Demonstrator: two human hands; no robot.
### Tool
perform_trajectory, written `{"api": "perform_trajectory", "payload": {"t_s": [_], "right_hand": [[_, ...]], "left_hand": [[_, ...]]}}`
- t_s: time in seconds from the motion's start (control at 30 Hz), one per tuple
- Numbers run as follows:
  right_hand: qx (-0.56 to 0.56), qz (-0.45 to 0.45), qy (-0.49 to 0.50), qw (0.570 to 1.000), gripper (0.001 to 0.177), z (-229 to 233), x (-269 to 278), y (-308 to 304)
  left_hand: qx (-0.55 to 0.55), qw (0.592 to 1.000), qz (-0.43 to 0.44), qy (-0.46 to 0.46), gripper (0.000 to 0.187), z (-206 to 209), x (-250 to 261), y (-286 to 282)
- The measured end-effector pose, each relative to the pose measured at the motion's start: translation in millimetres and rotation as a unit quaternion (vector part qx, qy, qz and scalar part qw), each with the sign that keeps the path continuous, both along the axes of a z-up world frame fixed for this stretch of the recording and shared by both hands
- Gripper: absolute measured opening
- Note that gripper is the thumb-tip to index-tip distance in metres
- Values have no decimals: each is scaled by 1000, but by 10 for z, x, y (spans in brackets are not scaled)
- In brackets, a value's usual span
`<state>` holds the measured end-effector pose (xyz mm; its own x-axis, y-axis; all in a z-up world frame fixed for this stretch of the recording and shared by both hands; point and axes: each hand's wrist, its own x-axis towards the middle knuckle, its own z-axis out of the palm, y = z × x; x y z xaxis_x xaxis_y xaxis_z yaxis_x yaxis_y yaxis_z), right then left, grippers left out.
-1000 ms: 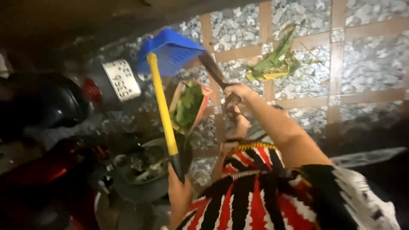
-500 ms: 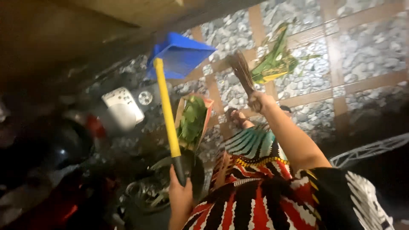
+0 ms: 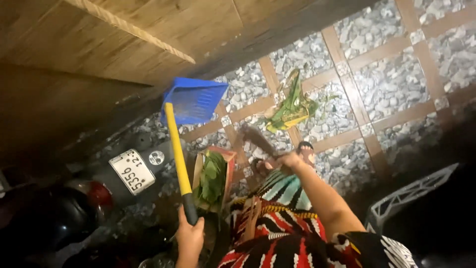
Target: Sweeping organic debris and leaves into a dustpan on a tiled floor.
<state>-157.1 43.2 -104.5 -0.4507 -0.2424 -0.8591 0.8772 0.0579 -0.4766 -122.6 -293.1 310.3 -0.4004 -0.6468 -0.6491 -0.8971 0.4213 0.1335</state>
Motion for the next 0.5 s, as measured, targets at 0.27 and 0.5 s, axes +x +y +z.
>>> {"api": "perform_trajectory", "payload": {"t_s": [0.27,0.5], "right_hand": [[28,-227,-92,969,20,693,24,1239],[-2,-90,-65,994,22,1026,147,1453]], "left_hand": [[126,979,-24,156,77,-153,257,203],[258,948,103,155,69,-619,157,476]]}}
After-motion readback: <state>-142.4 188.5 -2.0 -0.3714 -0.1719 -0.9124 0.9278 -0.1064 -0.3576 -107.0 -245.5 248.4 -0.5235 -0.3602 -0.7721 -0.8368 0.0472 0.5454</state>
